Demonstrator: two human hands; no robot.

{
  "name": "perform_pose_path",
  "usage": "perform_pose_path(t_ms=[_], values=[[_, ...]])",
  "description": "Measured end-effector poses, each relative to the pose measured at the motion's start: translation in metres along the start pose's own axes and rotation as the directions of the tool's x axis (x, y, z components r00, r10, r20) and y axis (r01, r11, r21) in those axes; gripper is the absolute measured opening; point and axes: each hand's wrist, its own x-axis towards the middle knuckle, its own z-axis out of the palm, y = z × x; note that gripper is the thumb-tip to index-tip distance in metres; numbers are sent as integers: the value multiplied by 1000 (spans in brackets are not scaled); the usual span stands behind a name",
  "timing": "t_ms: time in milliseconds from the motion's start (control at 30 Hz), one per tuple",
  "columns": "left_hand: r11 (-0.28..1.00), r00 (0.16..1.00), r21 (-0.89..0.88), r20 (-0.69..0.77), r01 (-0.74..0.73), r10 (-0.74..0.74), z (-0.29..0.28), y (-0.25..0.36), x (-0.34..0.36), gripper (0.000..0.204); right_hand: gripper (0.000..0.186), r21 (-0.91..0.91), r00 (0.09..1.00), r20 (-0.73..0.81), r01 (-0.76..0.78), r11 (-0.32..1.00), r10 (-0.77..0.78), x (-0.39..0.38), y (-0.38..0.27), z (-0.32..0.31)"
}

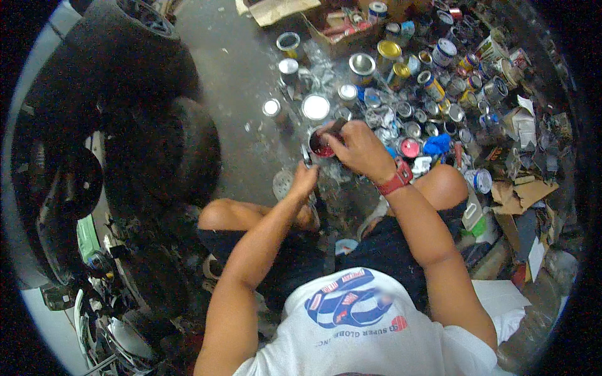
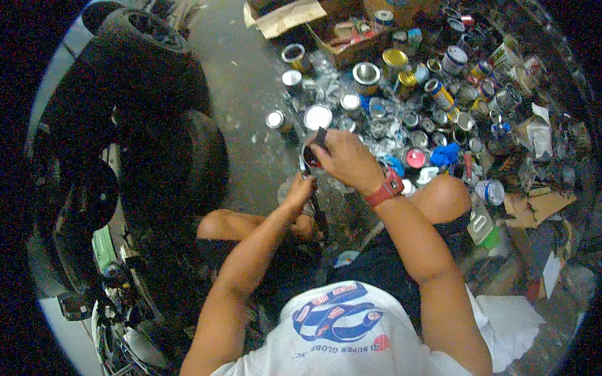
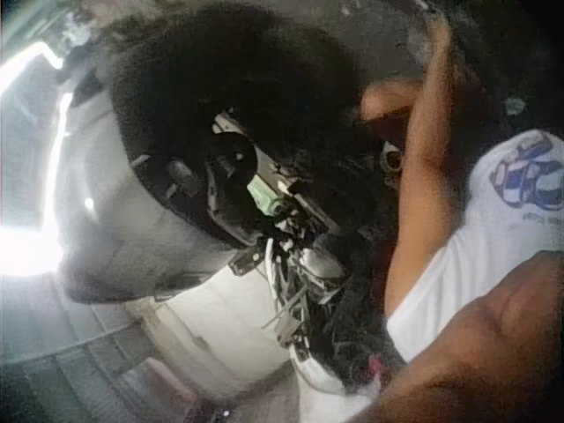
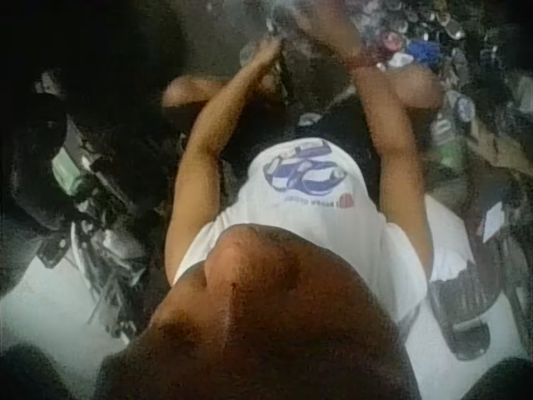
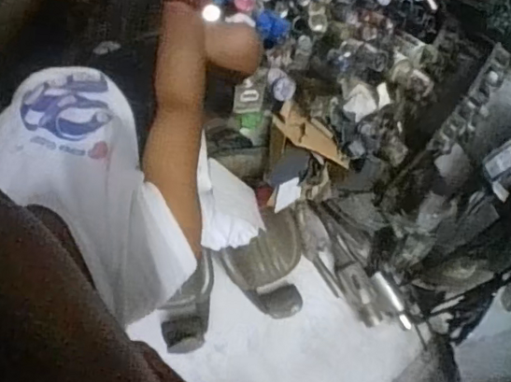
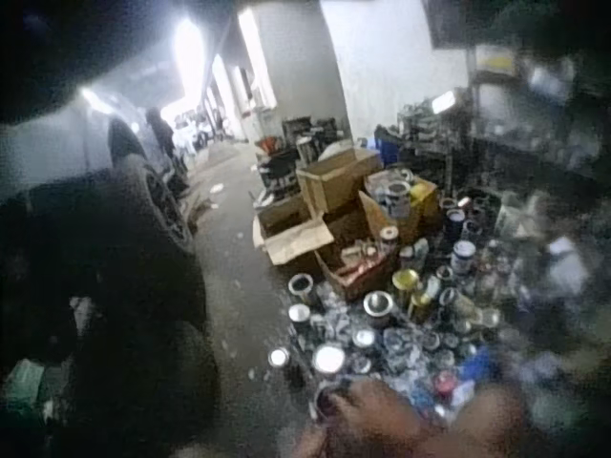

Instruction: The person pours paint from one can into another and stirs the contents with a stick. They handle multiple paint cans and lids, occasionally picking up and setting down items on the floor.

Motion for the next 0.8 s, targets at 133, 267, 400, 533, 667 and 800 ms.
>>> perform_pose_path(t_ms=[133, 267, 400, 533, 667, 800], values=[[997, 995, 45, 70, 63, -66, 8, 27, -11, 62, 29, 72, 993, -5, -114, 991, 115, 2, -3, -18], [995, 988, 56, 122, 84, -91, 7, 31, -9, 64, 25, 28, 989, 85, -123, 992, 120, -3, -3, -16], [996, 993, 33, 84, 83, -86, 6, 14, 0, 64, 25, 78, 997, 12, -83, 993, 83, 5, -10, -15], [999, 998, 27, 48, 41, -42, 11, 17, -3, 52, 24, 13, 971, 189, -150, 989, 145, 0, -2, -14], [998, 999, 45, 0, 46, -46, 21, 22, -8, 31, 19, 60, 972, 191, -152, 987, 138, 1, -14, -27], [997, 998, 68, -47, 36, -32, 18, -6, 5, 26, 14, 56, 989, 146, -45, 997, 36, 0, -8, -16]])
